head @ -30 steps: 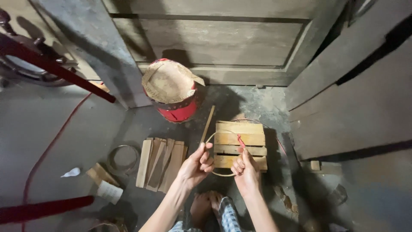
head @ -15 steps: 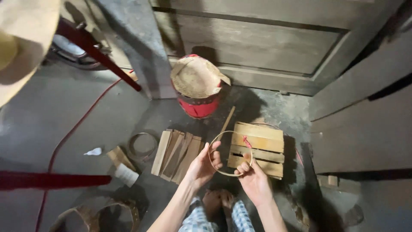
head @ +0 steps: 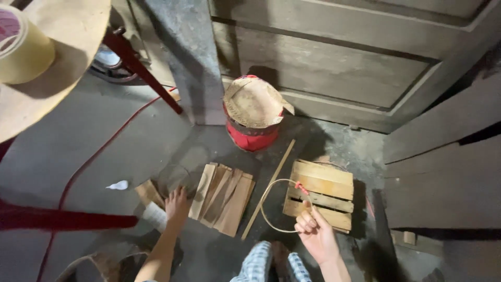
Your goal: The person is bending thin wooden strips into circular shapes and then gathering and stacking flat wooden slats on the floor of a workshop.
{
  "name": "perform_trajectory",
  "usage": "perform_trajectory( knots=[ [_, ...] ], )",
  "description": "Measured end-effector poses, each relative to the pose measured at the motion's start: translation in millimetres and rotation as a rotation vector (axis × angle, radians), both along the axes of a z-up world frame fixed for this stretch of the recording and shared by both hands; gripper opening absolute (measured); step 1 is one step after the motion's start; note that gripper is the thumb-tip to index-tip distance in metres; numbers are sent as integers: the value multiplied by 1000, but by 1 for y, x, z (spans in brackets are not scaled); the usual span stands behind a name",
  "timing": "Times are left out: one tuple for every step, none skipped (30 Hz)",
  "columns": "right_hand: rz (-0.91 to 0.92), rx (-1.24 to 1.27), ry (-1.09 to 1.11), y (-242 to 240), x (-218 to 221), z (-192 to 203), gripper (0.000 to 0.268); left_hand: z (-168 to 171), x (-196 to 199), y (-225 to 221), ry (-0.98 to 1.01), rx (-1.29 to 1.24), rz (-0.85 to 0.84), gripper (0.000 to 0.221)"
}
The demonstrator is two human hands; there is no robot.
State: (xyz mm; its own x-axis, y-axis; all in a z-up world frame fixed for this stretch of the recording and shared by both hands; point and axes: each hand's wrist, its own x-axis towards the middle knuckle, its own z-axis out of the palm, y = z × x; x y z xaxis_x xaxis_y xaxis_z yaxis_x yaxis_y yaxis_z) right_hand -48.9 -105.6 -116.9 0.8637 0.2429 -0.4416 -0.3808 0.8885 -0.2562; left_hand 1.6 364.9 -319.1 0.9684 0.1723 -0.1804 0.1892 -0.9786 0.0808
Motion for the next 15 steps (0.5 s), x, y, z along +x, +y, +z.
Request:
perform_trajectory(
  knots=[
    [-10, -8, -3, 0, 2, -1, 27, 0, 4, -3, -3, -8, -10, 68],
    [-2, -9, 6, 0, 2, -2, 27, 1, 7, -6, 61, 44, 60, 57],
    [5, -10, 16, -1, 2, -3, 27, 1, 9, -9, 126, 97, 129, 50],
    [-2, -17, 17, -2, 1, -3, 27, 5, 8, -16, 127, 91, 122, 50],
    [-7, -43, 50, -3, 0, -2, 27, 10, 6, -24, -164, 84, 20, 38],
    [-13, -62, 78, -2, 1, -2, 27, 16, 8, -27, -461, 82, -78, 39],
    [-20, -62, 74, -4, 6, -3, 27, 53, 13, -57, -466, 80, -84, 39],
    [-24, -12, 73, -4, 5, -4, 26, 96, 11, -86, -658, -59, -233, 29],
    [-28, 39, 72, -5, 4, -6, 25, 145, 6, -114, -847, -203, -381, 21],
    [-34, 37, 80, -5, 2, -8, 25, 182, -3, -142, -839, -209, -384, 21],
    [-35, 39, 61, -6, -1, -9, 25, 218, -13, -169, -792, -431, -555, 19],
    [-36, 41, 35, -7, 2, -8, 25, 258, -18, -197, -741, -652, -724, 21],
    [-42, 38, 35, -12, -2, -9, 25, 267, -21, -211, -741, -657, -728, 21],
    [-65, 45, 28, -16, -4, -12, 26, 277, -23, -226, -636, -617, -893, 19],
    [-89, 52, 20, -23, -7, -14, 27, 287, -26, -243, -526, -571, -1054, 17]
  ],
)
